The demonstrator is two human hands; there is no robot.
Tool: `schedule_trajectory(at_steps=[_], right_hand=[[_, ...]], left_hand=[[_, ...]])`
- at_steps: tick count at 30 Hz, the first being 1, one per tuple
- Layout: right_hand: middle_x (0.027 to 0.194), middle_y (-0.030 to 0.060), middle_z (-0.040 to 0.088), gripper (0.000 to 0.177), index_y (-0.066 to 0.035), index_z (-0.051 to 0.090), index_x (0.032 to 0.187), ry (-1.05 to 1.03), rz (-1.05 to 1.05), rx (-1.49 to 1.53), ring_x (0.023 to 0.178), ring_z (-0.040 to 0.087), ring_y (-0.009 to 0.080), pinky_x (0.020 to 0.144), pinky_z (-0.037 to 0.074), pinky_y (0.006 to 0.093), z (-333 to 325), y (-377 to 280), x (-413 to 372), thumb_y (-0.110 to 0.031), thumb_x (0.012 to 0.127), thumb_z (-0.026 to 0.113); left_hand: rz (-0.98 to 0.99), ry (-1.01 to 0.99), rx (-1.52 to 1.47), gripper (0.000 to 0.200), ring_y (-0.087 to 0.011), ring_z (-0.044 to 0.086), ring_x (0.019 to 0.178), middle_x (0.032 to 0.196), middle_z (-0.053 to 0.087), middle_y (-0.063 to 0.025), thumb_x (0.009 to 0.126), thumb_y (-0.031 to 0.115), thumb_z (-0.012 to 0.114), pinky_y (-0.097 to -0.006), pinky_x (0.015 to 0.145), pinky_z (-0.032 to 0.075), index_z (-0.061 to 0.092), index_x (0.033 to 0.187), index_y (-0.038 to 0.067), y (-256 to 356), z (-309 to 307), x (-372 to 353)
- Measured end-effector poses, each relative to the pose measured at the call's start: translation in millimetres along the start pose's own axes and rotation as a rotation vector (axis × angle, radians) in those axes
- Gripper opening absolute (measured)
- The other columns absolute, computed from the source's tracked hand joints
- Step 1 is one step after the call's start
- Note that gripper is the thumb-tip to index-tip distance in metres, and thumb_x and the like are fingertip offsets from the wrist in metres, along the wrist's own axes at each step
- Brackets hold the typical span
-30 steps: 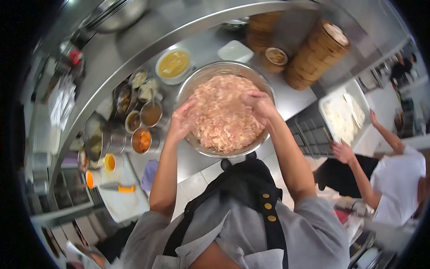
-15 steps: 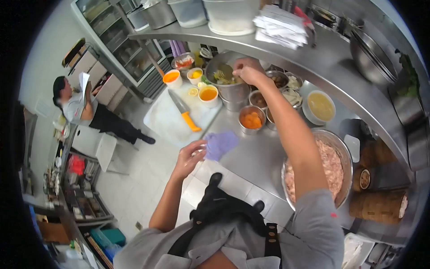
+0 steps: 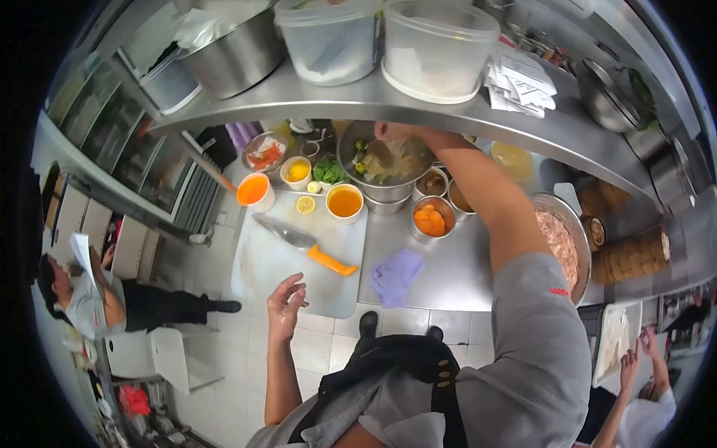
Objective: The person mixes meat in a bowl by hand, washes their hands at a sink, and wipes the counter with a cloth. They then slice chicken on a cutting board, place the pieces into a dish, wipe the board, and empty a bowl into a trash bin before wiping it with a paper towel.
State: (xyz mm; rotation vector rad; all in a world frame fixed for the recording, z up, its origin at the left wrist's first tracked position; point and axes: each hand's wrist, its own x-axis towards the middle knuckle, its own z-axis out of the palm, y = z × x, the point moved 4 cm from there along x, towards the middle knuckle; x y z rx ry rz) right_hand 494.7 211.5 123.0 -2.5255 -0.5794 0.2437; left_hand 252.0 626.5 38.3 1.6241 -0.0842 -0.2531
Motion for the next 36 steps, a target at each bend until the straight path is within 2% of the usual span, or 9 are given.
schedule_trajectory(at_steps=[5,12,14,16,24,27,29,32,36], right_hand=[[0.093,0.007,0.064,0.019,-0.01,0.066,0.091,0.136,0.105,-0.067,0.088,0.06,0.0217,0.077,0.048,0.0332,-4,-25,-28,-0.015,0.076,0.055],[0.104,0.0145,0.064,0.03,-0.007,0.065,0.097,0.508,0.679,0.007,0.099,0.058,0.0322,0.083,0.048,0.037,-17,-123,-162,-0.012,0.072,0.048],[0.104,0.0202,0.06,0.037,-0.005,0.064,0.106,1.188,0.327,0.114,0.085,0.062,0.0311,0.072,0.049,0.0369,-3,-110,-214,-0.011,0.07,0.058],[0.092,0.0154,0.06,0.035,-0.003,0.063,0.103,1.431,0.478,0.167,0.073,0.06,0.0262,0.068,0.05,0.0368,33,-100,-290,-0.006,0.069,0.059],[0.1,0.0152,0.065,0.035,-0.003,0.063,0.105,1.466,1.18,-0.054,0.089,0.061,0.0275,0.082,0.048,0.0352,92,-36,-612,-0.002,0.071,0.052],[0.106,0.013,0.062,0.032,-0.003,0.059,0.109,1.918,1.044,-0.02,0.088,0.061,0.0222,0.076,0.05,0.0331,101,-18,-690,-0.003,0.079,0.047],[0.116,0.0145,0.057,0.04,-0.002,0.052,0.118,2.083,1.005,-0.007,0.1,0.058,0.0239,0.087,0.046,0.0326,109,0,-704,-0.002,0.079,0.047],[0.134,0.0236,0.041,0.054,0.001,0.036,0.133,1.962,0.94,-0.011,0.128,0.037,0.0318,0.106,0.029,0.038,108,61,-680,-0.012,0.083,0.05],[0.141,0.0278,0.027,0.061,0.002,0.027,0.137,1.591,1.103,-0.177,0.134,0.022,0.0386,0.11,0.021,0.0429,70,89,-644,-0.02,0.085,0.048]], left_hand=[[0.0,-0.157,0.023,0.033,-0.0192,0.058,0.097,0.117,0.055,-0.0097,0.084,0.006,0.059,-0.0286,0.067,0.053,0.057,0.116,0.004,5,13,19],[0.111,-0.48,0.085,0.035,-0.0164,0.056,0.091,0.104,0.058,-0.013,0.086,0.007,0.057,-0.0268,0.063,0.051,0.053,0.119,-0.001,35,96,45],[0.114,-0.621,0.012,0.036,-0.0145,0.055,0.088,0.099,0.058,-0.0123,0.085,0.008,0.059,-0.026,0.063,0.05,0.053,0.12,-0.001,46,141,51],[0.118,-0.743,-0.042,0.037,-0.0141,0.055,0.09,0.1,0.059,-0.0118,0.085,0.008,0.06,-0.0258,0.064,0.049,0.052,0.12,-0.001,57,193,46],[0.118,-1.276,-0.072,0.038,-0.0121,0.057,0.09,0.111,0.057,-0.0081,0.084,0.009,0.064,-0.0253,0.067,0.051,0.053,0.119,-0.001,95,431,-6],[0.154,-1.245,-0.033,0.036,-0.0128,0.057,0.093,0.11,0.058,-0.0076,0.084,0.007,0.063,-0.0252,0.073,0.05,0.054,0.118,-0.001,100,481,-14],[0.144,-1.203,0.014,0.035,-0.0137,0.056,0.098,0.112,0.057,-0.0076,0.085,0.007,0.062,-0.0257,0.078,0.048,0.054,0.118,-0.002,87,508,-14],[0.03,-1.162,0.018,0.037,-0.0128,0.055,0.098,0.109,0.058,-0.0083,0.084,0.006,0.063,-0.0245,0.086,0.044,0.053,0.119,-0.001,63,547,-17],[0.006,-1.015,0.077,0.041,-0.014,0.054,0.102,0.111,0.058,-0.0095,0.085,0.009,0.062,-0.0248,0.088,0.042,0.049,0.123,-0.002,52,576,-31]])
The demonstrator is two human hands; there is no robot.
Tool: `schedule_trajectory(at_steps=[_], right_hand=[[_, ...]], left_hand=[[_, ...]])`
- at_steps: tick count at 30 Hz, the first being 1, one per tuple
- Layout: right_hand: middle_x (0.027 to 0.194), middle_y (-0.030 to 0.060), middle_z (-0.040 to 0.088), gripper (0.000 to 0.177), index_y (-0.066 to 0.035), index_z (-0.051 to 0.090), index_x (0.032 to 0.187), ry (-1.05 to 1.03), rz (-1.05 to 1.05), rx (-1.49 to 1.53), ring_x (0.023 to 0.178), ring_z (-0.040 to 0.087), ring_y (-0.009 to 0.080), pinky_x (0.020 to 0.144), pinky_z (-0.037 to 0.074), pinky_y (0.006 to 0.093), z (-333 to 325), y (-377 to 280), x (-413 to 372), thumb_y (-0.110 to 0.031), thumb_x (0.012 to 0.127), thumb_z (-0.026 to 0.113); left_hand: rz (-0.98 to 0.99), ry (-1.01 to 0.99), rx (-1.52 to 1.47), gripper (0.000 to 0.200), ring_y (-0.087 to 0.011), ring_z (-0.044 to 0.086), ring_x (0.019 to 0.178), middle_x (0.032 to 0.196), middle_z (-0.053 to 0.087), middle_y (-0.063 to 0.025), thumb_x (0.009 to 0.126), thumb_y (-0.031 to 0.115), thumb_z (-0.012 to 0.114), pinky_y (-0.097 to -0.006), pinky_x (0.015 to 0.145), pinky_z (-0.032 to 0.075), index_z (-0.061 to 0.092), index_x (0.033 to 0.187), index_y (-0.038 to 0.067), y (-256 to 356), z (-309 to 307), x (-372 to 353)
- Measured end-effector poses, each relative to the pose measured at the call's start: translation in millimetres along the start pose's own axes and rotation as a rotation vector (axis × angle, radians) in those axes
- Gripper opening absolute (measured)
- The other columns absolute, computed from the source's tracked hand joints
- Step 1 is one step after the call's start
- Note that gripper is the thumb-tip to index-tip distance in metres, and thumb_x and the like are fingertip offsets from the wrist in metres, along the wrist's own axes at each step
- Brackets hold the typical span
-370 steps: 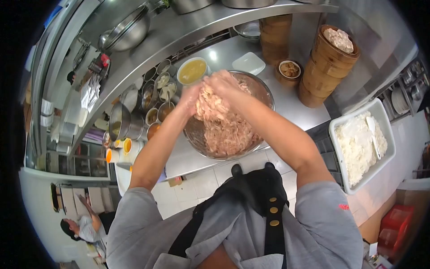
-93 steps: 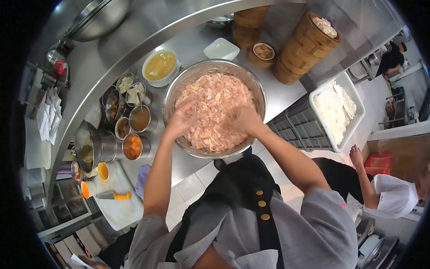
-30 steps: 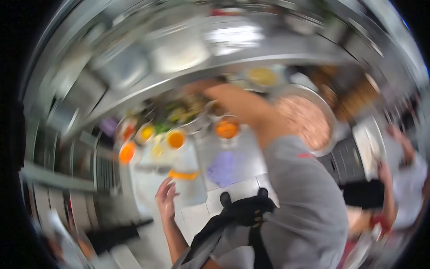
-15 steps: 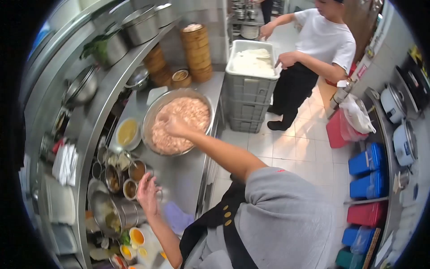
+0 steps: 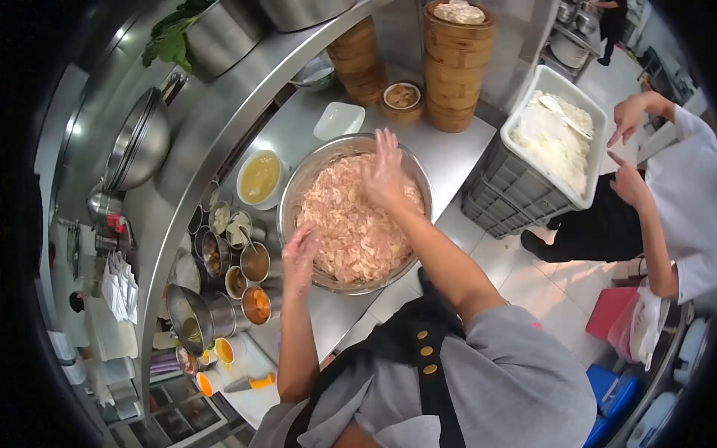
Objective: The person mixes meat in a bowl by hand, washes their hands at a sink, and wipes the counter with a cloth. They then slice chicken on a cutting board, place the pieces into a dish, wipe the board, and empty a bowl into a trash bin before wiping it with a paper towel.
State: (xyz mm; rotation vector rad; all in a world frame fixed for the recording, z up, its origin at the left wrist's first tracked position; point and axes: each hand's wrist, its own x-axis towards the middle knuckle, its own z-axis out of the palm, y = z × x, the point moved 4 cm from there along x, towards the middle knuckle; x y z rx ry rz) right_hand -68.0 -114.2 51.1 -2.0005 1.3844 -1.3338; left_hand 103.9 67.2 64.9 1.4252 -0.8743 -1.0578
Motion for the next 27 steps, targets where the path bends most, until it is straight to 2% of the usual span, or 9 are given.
schedule_trajectory(at_steps=[4,7,9,12,13,14,16,19,27], right_hand=[[0.136,0.027,0.035,0.061,0.005,0.032,0.133,-0.578,-0.16,-0.038,0.129,0.031,0.04,0.107,0.024,0.0475,47,6,-6,-0.03,0.086,0.051],[0.126,0.0291,0.046,0.059,0.003,0.043,0.126,-0.572,-0.293,-0.146,0.118,0.043,0.0423,0.105,0.029,0.0446,60,9,-2,-0.038,0.085,0.051],[0.115,0.0256,0.056,0.05,0.0,0.053,0.115,-0.692,0.329,-0.234,0.107,0.055,0.0393,0.088,0.046,0.0439,31,17,24,-0.039,0.084,0.052],[0.115,0.0167,0.06,0.049,-0.002,0.052,0.12,-1.108,0.544,-0.165,0.099,0.059,0.0309,0.085,0.048,0.0405,46,60,13,-0.038,0.086,0.052],[0.114,0.0143,0.061,0.049,-0.004,0.052,0.122,-0.971,1.007,0.197,0.097,0.06,0.0274,0.085,0.048,0.0402,52,72,1,-0.037,0.087,0.051],[0.114,0.0143,0.061,0.049,-0.004,0.052,0.122,-0.965,1.0,0.203,0.097,0.06,0.0274,0.085,0.048,0.0402,60,79,0,-0.037,0.087,0.051],[0.114,0.0127,0.06,0.053,-0.007,0.05,0.126,-1.118,1.233,0.809,0.098,0.059,0.025,0.089,0.045,0.0407,63,54,-21,-0.041,0.085,0.052],[0.119,0.0158,0.058,0.059,-0.004,0.053,0.122,-1.063,1.143,0.94,0.104,0.058,0.0277,0.093,0.044,0.0411,53,24,-24,-0.048,0.082,0.053],[0.112,0.0096,0.061,0.036,-0.006,0.055,0.119,-0.932,0.897,1.064,0.1,0.061,0.0197,0.086,0.05,0.0368,29,-69,10,-0.026,0.088,0.052]], left_hand=[[-0.136,0.251,0.047,0.042,-0.0178,0.056,0.1,0.113,0.057,-0.0116,0.086,0.011,0.06,-0.0263,0.083,0.045,0.047,0.124,-0.002,-21,0,17],[-0.186,0.471,-0.114,0.046,-0.0227,0.058,0.098,0.114,0.055,-0.0139,0.088,0.024,0.059,-0.0333,0.078,0.05,0.046,0.125,0.0,-55,-8,18],[-0.555,0.37,-0.424,0.049,-0.0282,0.058,0.102,0.119,0.054,-0.0148,0.091,0.035,0.048,-0.0397,0.088,0.047,0.042,0.128,0.004,-114,-7,29],[-0.769,0.317,-0.625,0.058,-0.0326,0.055,0.107,0.124,0.052,-0.0161,0.092,0.049,0.038,-0.047,0.094,0.043,0.042,0.13,0.006,-105,24,32],[-0.768,0.247,-0.702,0.062,-0.0337,0.052,0.111,0.126,0.051,-0.0163,0.09,0.053,0.035,-0.0496,0.097,0.04,0.042,0.131,0.006,-104,31,37],[-0.765,0.172,-0.776,0.067,-0.0348,0.049,0.115,0.128,0.049,-0.0166,0.089,0.057,0.033,-0.0523,0.099,0.037,0.042,0.132,0.007,-101,36,44],[-0.702,0.089,-0.829,0.069,-0.0349,0.047,0.117,0.129,0.048,-0.0163,0.089,0.059,0.031,-0.0529,0.1,0.036,0.042,0.132,0.007,-97,46,59],[-0.666,-0.015,-0.969,0.069,-0.0351,0.046,0.119,0.131,0.047,-0.0169,0.089,0.057,0.031,-0.0536,0.101,0.035,0.043,0.132,0.005,-65,52,64],[-0.284,-0.194,-0.881,0.052,-0.0303,0.055,0.108,0.12,0.054,-0.0153,0.093,0.043,0.032,-0.0467,0.091,0.047,0.049,0.122,0.004,30,46,73]])
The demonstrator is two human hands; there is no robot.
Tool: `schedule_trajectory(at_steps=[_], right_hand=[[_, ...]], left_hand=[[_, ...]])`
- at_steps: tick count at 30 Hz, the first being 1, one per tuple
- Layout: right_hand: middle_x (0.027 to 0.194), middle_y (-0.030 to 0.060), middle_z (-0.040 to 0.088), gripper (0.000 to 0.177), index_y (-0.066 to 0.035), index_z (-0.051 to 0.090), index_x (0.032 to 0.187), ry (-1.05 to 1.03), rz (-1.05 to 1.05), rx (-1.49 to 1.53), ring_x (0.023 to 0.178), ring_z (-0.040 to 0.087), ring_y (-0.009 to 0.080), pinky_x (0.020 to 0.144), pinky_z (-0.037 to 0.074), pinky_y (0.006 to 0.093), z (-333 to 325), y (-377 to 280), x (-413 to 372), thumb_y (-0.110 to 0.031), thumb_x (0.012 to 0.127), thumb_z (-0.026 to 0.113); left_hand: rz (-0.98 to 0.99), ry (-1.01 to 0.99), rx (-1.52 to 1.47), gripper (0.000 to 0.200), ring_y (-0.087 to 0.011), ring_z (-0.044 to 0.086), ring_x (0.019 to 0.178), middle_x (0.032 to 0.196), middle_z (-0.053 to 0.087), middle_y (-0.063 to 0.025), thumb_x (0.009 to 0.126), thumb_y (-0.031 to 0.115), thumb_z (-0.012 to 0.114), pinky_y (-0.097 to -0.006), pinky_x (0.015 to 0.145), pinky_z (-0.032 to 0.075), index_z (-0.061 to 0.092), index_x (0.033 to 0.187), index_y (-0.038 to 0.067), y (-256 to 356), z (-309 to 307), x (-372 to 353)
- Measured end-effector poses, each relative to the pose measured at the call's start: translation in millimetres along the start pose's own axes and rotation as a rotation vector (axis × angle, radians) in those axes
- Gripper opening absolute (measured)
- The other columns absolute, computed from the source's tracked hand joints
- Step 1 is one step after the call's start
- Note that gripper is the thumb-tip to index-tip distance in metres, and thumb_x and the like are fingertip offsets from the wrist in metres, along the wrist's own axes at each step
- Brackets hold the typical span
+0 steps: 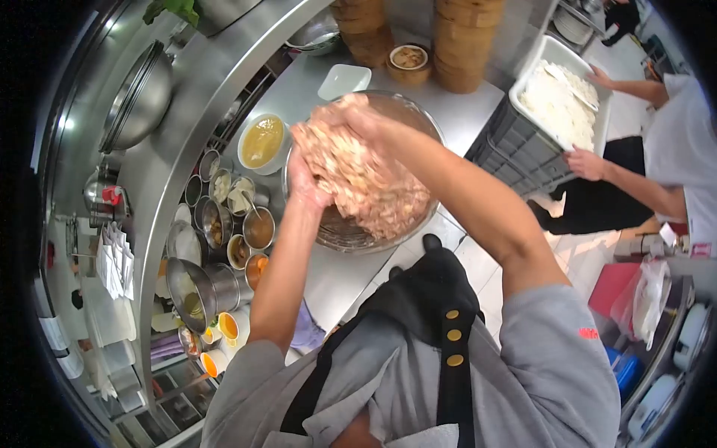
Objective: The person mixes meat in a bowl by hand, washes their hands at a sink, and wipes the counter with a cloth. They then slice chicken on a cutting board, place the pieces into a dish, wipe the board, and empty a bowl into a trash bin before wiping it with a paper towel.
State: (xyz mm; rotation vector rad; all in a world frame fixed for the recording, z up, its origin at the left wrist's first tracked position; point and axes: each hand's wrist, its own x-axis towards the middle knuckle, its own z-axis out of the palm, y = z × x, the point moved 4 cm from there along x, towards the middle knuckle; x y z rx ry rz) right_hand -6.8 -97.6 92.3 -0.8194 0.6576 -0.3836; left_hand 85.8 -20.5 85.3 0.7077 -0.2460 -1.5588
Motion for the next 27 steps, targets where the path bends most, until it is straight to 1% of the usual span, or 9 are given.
schedule_trajectory(at_steps=[4,8,12,15,16,18,21,24,27], right_hand=[[0.1,0.0099,0.064,0.032,-0.005,0.057,0.113,0.091,-0.207,-0.102,0.088,0.064,0.0178,0.077,0.053,0.0339,42,-44,-37,-0.021,0.086,0.055],[0.095,0.0166,0.063,0.042,0.002,0.057,0.102,0.575,-0.639,-0.917,0.083,0.06,0.026,0.073,0.046,0.0362,53,-60,-85,-0.033,0.078,0.059],[0.117,0.0318,0.049,0.059,0.006,0.037,0.126,0.18,-0.005,-1.718,0.109,0.05,0.0404,0.095,0.04,0.0423,-9,63,-26,-0.029,0.081,0.053],[0.128,0.029,0.041,0.061,0.004,0.035,0.13,0.687,-0.142,-1.27,0.116,0.045,0.0402,0.095,0.04,0.0435,-16,87,-68,-0.022,0.079,0.057],[0.128,0.029,0.041,0.061,0.004,0.035,0.13,0.674,-0.125,-1.268,0.116,0.045,0.0402,0.095,0.04,0.0435,-2,90,-83,-0.022,0.079,0.057],[0.122,0.0216,0.049,0.058,0.003,0.041,0.126,0.886,-0.13,-0.035,0.113,0.049,0.0339,0.093,0.042,0.0425,4,88,-116,-0.021,0.077,0.059],[0.116,0.0173,0.053,0.052,0.003,0.046,0.121,0.85,-0.088,0.148,0.11,0.051,0.0255,0.091,0.043,0.0395,-35,125,-89,-0.029,0.081,0.056],[0.12,0.0156,0.053,0.057,0.0,0.043,0.128,0.921,0.085,0.4,0.108,0.052,0.0251,0.089,0.045,0.0409,-42,149,-72,-0.037,0.085,0.053],[0.124,0.0153,0.052,0.063,-0.003,0.042,0.131,0.868,-0.243,0.84,0.104,0.056,0.029,0.089,0.047,0.0449,-52,169,-19,-0.048,0.087,0.047]], left_hand=[[0.013,0.013,0.165,0.051,-0.0288,0.055,0.108,0.12,0.054,-0.0131,0.094,0.044,0.035,-0.0472,0.09,0.048,0.046,0.124,0.005,33,56,-38],[0.02,-0.041,0.431,0.039,-0.0263,0.059,0.102,0.115,0.057,-0.0127,0.088,0.018,0.046,-0.0449,0.087,0.05,0.044,0.124,0.002,34,-1,-25],[-0.236,0.057,0.959,0.038,-0.0259,0.064,0.089,0.108,0.059,-0.0177,0.083,0.007,0.055,-0.0351,0.065,0.059,0.05,0.119,-0.002,2,-92,-2],[-0.047,0.048,1.773,0.031,-0.0269,0.064,0.093,0.11,0.063,-0.0155,0.07,0.032,0.069,-0.0304,0.088,0.047,0.071,0.088,0.007,26,-81,5],[-0.067,0.056,1.767,0.031,-0.0269,0.064,0.093,0.11,0.063,-0.0155,0.07,0.032,0.069,-0.0304,0.088,0.047,0.071,0.088,0.007,31,-74,7],[0.065,0.152,1.919,0.046,-0.026,0.062,0.098,0.109,0.063,-0.0181,0.07,0.041,0.07,-0.0273,0.088,0.046,0.068,0.102,0.008,51,-60,36],[0.194,0.11,1.828,0.061,-0.0281,0.059,0.103,0.115,0.06,-0.0167,0.073,0.049,0.067,-0.0338,0.087,0.047,0.06,0.118,0.009,47,-105,105],[-0.515,0.114,1.291,0.078,-0.0307,0.053,0.11,0.129,0.051,-0.0143,0.074,0.059,0.061,-0.0439,0.087,0.046,0.045,0.133,0.011,20,-121,117],[-0.603,-0.035,1.237,0.068,-0.0247,0.058,0.103,0.125,0.052,-0.0114,0.079,0.056,0.058,-0.043,0.085,0.048,0.047,0.131,0.013,-2,-157,155]])
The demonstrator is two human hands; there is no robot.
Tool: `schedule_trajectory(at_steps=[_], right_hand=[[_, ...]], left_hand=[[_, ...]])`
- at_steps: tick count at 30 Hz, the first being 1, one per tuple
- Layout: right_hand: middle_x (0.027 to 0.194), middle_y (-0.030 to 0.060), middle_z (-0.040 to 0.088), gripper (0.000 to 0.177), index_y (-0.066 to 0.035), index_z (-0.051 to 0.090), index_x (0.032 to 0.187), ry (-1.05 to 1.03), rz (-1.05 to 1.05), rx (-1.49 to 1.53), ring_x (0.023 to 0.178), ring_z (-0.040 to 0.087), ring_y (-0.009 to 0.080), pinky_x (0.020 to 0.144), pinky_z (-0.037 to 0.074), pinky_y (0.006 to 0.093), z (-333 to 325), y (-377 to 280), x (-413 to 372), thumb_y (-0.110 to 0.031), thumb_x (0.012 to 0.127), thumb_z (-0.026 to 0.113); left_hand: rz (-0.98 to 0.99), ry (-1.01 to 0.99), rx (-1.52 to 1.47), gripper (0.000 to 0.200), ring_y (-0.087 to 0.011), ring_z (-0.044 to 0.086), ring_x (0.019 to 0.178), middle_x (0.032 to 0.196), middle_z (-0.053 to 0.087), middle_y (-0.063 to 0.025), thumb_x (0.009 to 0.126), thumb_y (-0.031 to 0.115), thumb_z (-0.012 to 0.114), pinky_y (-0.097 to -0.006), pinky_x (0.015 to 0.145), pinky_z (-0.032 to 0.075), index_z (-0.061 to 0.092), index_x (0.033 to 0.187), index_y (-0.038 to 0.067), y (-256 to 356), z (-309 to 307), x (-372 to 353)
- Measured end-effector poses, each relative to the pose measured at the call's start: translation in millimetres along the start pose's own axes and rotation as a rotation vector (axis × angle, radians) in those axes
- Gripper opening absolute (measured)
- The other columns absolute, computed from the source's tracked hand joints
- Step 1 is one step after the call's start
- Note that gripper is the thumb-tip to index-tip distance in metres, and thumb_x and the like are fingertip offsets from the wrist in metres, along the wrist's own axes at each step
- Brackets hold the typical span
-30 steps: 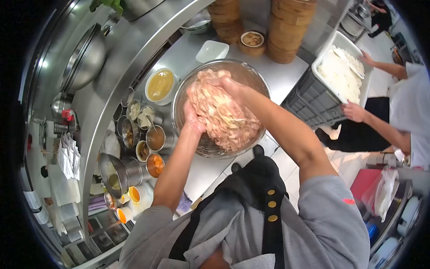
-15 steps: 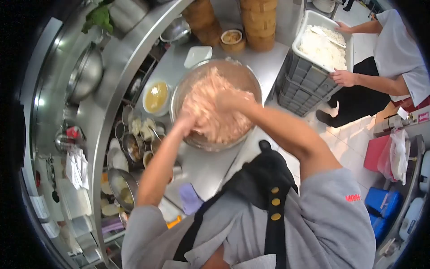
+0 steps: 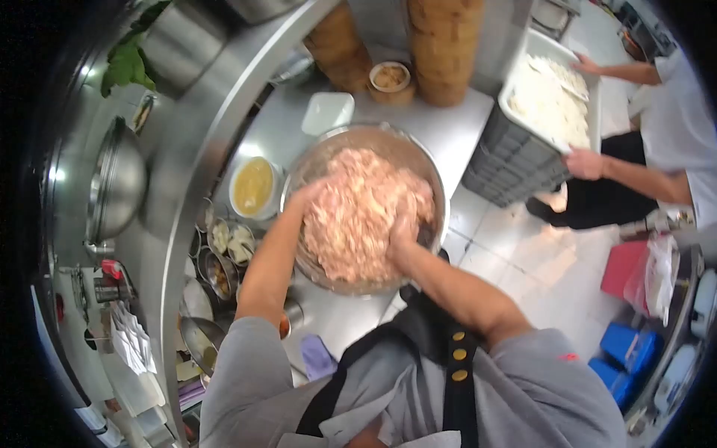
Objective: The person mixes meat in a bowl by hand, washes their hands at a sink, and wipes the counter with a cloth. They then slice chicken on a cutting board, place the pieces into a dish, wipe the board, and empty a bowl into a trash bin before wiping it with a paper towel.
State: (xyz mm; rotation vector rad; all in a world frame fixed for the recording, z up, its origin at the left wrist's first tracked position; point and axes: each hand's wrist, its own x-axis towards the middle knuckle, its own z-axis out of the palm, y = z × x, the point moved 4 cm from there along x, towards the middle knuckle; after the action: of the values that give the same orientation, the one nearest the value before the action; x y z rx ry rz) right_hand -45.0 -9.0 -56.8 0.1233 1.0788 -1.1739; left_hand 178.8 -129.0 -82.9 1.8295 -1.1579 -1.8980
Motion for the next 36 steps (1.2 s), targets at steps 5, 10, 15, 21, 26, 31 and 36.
schedule_trajectory(at_steps=[5,10,15,21,26,31,36], right_hand=[[0.121,0.0165,0.053,0.063,-0.002,0.043,0.13,-0.124,0.321,0.278,0.102,0.057,0.0301,0.089,0.048,0.045,55,14,16,-0.05,0.089,0.041],[0.117,0.0178,0.055,0.061,0.0,0.042,0.129,-0.062,0.426,0.161,0.101,0.058,0.0295,0.087,0.05,0.044,58,-1,-8,-0.047,0.09,0.04],[0.096,0.0146,0.059,0.041,-0.003,0.052,0.109,-0.484,0.332,0.18,0.083,0.061,0.0268,0.072,0.054,0.0448,103,-21,-41,-0.038,0.091,0.039],[0.088,0.0086,0.059,0.021,-0.008,0.052,0.101,-0.442,-0.19,-0.649,0.074,0.061,0.0254,0.061,0.054,0.0387,155,-29,-40,-0.023,0.092,0.041],[0.097,0.0197,0.064,0.04,-0.005,0.066,0.098,-0.364,-1.597,-1.703,0.098,0.059,0.0361,0.083,0.047,0.0458,112,5,-20,-0.038,0.081,0.052],[0.113,0.0193,0.059,0.06,-0.011,0.055,0.121,-1.002,-0.673,-2.305,0.108,0.053,0.0354,0.093,0.043,0.0417,134,-61,-39,-0.05,0.076,0.057],[0.131,0.0167,0.047,0.063,-0.014,0.051,0.128,-0.827,-0.663,-2.011,0.122,0.044,0.0305,0.099,0.038,0.038,131,-87,76,-0.05,0.076,0.055]], left_hand=[[-0.147,-0.133,-0.053,0.062,-0.025,0.057,0.105,0.121,0.056,-0.013,0.082,0.05,0.056,-0.0419,0.088,0.047,0.051,0.126,0.007,36,15,-37],[-0.189,-0.339,-0.139,0.063,-0.0271,0.056,0.106,0.123,0.054,-0.0148,0.083,0.047,0.056,-0.0434,0.092,0.046,0.048,0.127,0.003,51,31,-52],[-0.053,-0.16,-0.062,0.048,-0.0223,0.062,0.098,0.114,0.06,-0.0145,0.088,0.036,0.056,-0.0378,0.084,0.053,0.053,0.118,-0.001,109,51,-124],[0.143,0.093,-0.301,0.029,-0.0221,0.064,0.084,0.098,0.062,-0.0123,0.089,0.024,0.052,-0.0371,0.069,0.057,0.056,0.106,0.0,117,49,-194],[0.278,0.53,-0.366,0.031,-0.0228,0.062,0.077,0.094,0.059,-0.0119,0.083,0.017,0.052,-0.0351,0.06,0.054,0.05,0.11,0.002,19,60,-150],[0.416,0.781,-0.651,0.045,-0.0249,0.057,0.102,0.111,0.055,-0.0146,0.089,0.028,0.052,-0.0388,0.083,0.051,0.043,0.126,0.004,-61,102,-143],[0.23,0.69,-1.193,0.052,-0.0281,0.055,0.108,0.119,0.053,-0.016,0.092,0.038,0.045,-0.0448,0.091,0.046,0.04,0.131,0.004,-51,146,-116]])
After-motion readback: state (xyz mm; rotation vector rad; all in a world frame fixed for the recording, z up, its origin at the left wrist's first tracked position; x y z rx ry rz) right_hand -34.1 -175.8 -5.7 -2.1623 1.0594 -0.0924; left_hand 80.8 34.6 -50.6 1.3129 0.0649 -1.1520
